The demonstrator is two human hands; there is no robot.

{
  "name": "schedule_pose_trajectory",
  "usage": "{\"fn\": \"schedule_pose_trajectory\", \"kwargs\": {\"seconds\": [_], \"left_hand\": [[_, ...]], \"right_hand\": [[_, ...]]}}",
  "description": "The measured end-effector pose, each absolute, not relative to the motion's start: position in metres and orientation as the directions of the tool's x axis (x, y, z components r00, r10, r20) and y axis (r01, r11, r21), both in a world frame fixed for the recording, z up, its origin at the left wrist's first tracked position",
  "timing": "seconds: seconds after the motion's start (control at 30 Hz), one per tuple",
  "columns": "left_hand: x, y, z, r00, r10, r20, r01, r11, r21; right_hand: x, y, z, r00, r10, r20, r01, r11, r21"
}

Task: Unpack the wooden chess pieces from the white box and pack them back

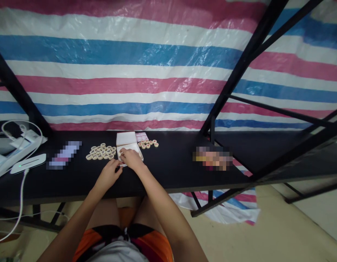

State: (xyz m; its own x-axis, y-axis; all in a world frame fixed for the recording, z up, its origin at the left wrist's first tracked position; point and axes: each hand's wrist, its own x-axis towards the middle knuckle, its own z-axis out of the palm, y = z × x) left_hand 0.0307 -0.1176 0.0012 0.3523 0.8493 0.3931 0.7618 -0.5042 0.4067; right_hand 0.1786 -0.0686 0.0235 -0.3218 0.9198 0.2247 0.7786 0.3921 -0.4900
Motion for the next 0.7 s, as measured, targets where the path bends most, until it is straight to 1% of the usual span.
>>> {"fn": "schedule_pose_trajectory", "kwargs": {"seconds": [0.17, 0.27, 0.33, 0.47, 0.6, 0.7], "left_hand": [[0.031, -0.118, 0.001, 0.343, 0.838, 0.424, 0.751, -0.516, 0.413], [0.031, -0.118, 0.001, 0.344, 0.840, 0.420, 0.756, -0.513, 0.408], [0.031, -0.117, -0.001, 0.345, 0.843, 0.413, 0.760, -0.510, 0.404], [0.031, -0.117, -0.001, 0.352, 0.846, 0.401, 0.767, -0.506, 0.395], [0.031, -0.119, 0.001, 0.345, 0.854, 0.390, 0.783, -0.491, 0.381], [0.032, -0.120, 0.003, 0.333, 0.859, 0.389, 0.790, -0.479, 0.383]], "right_hand": [[0.175, -0.067, 0.031, -0.296, 0.941, 0.163, 0.820, 0.337, -0.462], [0.170, -0.065, 0.033, -0.278, 0.945, 0.171, 0.836, 0.326, -0.441], [0.168, -0.065, 0.033, -0.266, 0.948, 0.173, 0.831, 0.316, -0.459], [0.168, -0.060, 0.034, -0.234, 0.964, 0.127, 0.824, 0.266, -0.500], [0.166, -0.050, 0.037, -0.243, 0.960, 0.139, 0.842, 0.280, -0.461], [0.167, -0.046, 0.037, -0.275, 0.946, 0.171, 0.828, 0.323, -0.458]]}}
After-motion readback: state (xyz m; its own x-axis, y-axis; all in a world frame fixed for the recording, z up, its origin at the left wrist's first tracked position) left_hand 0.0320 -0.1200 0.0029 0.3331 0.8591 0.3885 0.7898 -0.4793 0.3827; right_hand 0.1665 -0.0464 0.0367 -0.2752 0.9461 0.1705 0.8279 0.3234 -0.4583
